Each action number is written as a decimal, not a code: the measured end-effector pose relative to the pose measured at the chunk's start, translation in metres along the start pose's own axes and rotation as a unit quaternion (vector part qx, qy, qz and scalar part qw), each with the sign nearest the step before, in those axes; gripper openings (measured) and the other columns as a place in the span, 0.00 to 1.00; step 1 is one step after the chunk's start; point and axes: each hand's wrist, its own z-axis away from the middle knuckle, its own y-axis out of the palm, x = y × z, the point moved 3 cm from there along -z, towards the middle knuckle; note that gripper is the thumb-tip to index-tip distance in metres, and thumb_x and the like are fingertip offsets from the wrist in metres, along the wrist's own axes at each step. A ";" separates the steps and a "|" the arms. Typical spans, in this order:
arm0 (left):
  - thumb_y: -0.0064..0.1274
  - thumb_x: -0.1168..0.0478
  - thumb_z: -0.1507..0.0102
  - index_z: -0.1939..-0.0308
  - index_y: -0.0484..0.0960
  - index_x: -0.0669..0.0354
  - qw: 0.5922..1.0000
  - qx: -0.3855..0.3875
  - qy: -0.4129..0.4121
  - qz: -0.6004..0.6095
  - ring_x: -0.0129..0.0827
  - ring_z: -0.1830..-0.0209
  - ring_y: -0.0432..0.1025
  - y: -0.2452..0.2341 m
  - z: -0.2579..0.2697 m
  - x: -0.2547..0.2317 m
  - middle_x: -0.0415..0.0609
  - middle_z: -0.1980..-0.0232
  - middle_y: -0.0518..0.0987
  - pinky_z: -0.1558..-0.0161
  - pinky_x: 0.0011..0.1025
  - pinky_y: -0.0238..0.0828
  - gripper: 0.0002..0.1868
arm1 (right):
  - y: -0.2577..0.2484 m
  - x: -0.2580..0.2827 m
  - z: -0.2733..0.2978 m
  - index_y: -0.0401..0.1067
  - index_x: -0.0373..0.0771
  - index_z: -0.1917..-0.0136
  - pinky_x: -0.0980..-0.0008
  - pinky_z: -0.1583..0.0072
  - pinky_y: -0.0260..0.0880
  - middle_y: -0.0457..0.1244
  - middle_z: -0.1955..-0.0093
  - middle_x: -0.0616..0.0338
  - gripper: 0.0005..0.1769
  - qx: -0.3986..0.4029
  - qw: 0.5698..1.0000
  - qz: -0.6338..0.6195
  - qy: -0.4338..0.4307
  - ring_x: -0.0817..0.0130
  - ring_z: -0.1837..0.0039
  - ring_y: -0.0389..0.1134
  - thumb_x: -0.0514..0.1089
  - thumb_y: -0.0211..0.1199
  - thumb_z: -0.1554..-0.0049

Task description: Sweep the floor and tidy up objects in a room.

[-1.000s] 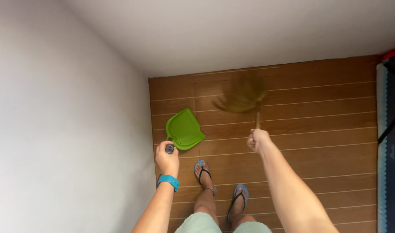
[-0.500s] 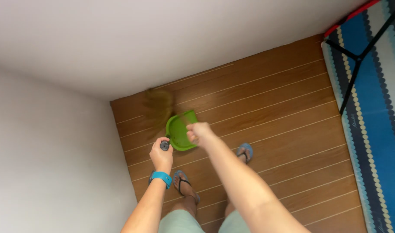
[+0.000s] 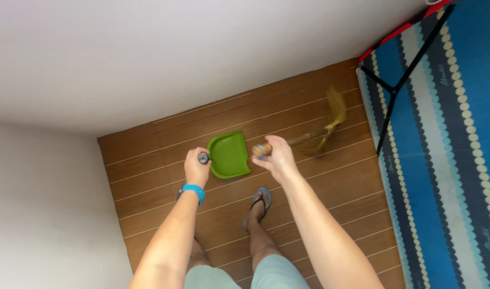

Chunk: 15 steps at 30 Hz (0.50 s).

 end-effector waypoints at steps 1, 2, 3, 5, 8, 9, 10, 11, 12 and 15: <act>0.65 0.73 0.51 0.60 0.80 0.54 1.000 -0.002 0.000 0.001 0.50 0.53 0.73 0.006 -0.013 -0.015 0.52 0.55 0.78 0.51 0.40 0.73 0.18 | 0.000 0.012 -0.008 0.58 0.35 0.30 0.59 0.55 0.80 0.62 0.46 0.44 0.22 0.001 1.000 0.002 -0.002 0.58 0.54 0.70 0.43 0.47 0.35; 0.66 0.73 0.53 0.61 0.81 0.53 1.000 0.012 0.006 -0.026 0.51 0.52 0.71 0.007 -0.025 -0.029 0.54 0.55 0.76 0.51 0.42 0.72 0.19 | 0.006 0.024 -0.014 0.58 0.33 0.29 0.60 0.53 0.80 0.62 0.46 0.44 0.24 0.049 0.998 -0.007 -0.036 0.58 0.52 0.72 0.40 0.46 0.38; 0.66 0.74 0.54 0.61 0.83 0.52 0.998 0.026 0.011 -0.054 0.53 0.52 0.70 0.009 -0.037 -0.043 0.55 0.56 0.74 0.51 0.43 0.70 0.19 | 0.012 0.035 -0.020 0.58 0.32 0.29 0.61 0.51 0.81 0.62 0.46 0.43 0.26 0.097 0.993 -0.016 -0.069 0.57 0.51 0.74 0.37 0.45 0.40; 0.62 0.75 0.50 0.59 0.82 0.52 0.994 0.050 0.028 -0.094 0.53 0.50 0.69 0.013 -0.064 -0.063 0.53 0.54 0.75 0.51 0.45 0.70 0.18 | 0.023 0.061 -0.041 0.54 0.35 0.28 0.62 0.50 0.80 0.63 0.46 0.43 0.28 0.105 0.990 0.012 -0.097 0.58 0.50 0.74 0.34 0.46 0.42; 0.54 0.78 0.47 0.55 0.81 0.52 0.985 0.083 0.066 -0.137 0.55 0.48 0.69 0.022 -0.106 -0.075 0.51 0.51 0.77 0.49 0.47 0.69 0.20 | 0.039 0.083 -0.069 0.50 0.39 0.27 0.65 0.52 0.78 0.66 0.47 0.44 0.28 0.085 0.983 0.099 -0.130 0.59 0.50 0.74 0.35 0.47 0.40; 0.49 0.81 0.47 0.54 0.80 0.53 0.981 0.092 0.090 -0.144 0.55 0.47 0.69 0.026 -0.120 -0.077 0.51 0.51 0.77 0.49 0.47 0.69 0.23 | 0.043 0.089 -0.079 0.49 0.40 0.26 0.67 0.53 0.77 0.67 0.49 0.45 0.26 0.059 0.977 0.155 -0.134 0.61 0.51 0.74 0.38 0.48 0.36; 0.49 0.81 0.47 0.54 0.80 0.53 0.981 0.090 0.090 -0.144 0.55 0.47 0.69 0.029 -0.131 -0.080 0.51 0.51 0.77 0.49 0.47 0.69 0.23 | 0.051 0.094 -0.084 0.49 0.40 0.26 0.67 0.53 0.77 0.67 0.49 0.45 0.26 0.061 0.977 0.155 -0.136 0.61 0.51 0.74 0.38 0.48 0.36; 0.48 0.82 0.46 0.54 0.81 0.53 0.983 0.083 0.093 -0.137 0.55 0.47 0.69 0.030 -0.142 -0.082 0.52 0.51 0.78 0.48 0.47 0.69 0.23 | 0.060 0.099 -0.089 0.50 0.40 0.26 0.68 0.54 0.76 0.68 0.50 0.46 0.25 0.057 0.968 0.202 -0.138 0.62 0.52 0.74 0.41 0.48 0.35; 0.46 0.82 0.46 0.54 0.81 0.53 0.984 0.076 0.096 -0.130 0.55 0.47 0.70 0.031 -0.153 -0.084 0.53 0.51 0.79 0.46 0.47 0.70 0.24 | 0.071 0.103 -0.094 0.52 0.40 0.26 0.68 0.55 0.75 0.69 0.52 0.47 0.24 0.053 0.957 0.248 -0.139 0.63 0.54 0.74 0.44 0.47 0.33; 0.46 0.81 0.46 0.53 0.82 0.53 0.981 0.086 0.108 -0.133 0.57 0.48 0.71 0.043 -0.184 -0.069 0.54 0.50 0.79 0.47 0.47 0.70 0.24 | 0.111 0.110 -0.116 0.53 0.40 0.25 0.68 0.55 0.74 0.69 0.53 0.49 0.25 0.062 0.947 0.282 -0.144 0.64 0.54 0.74 0.46 0.48 0.33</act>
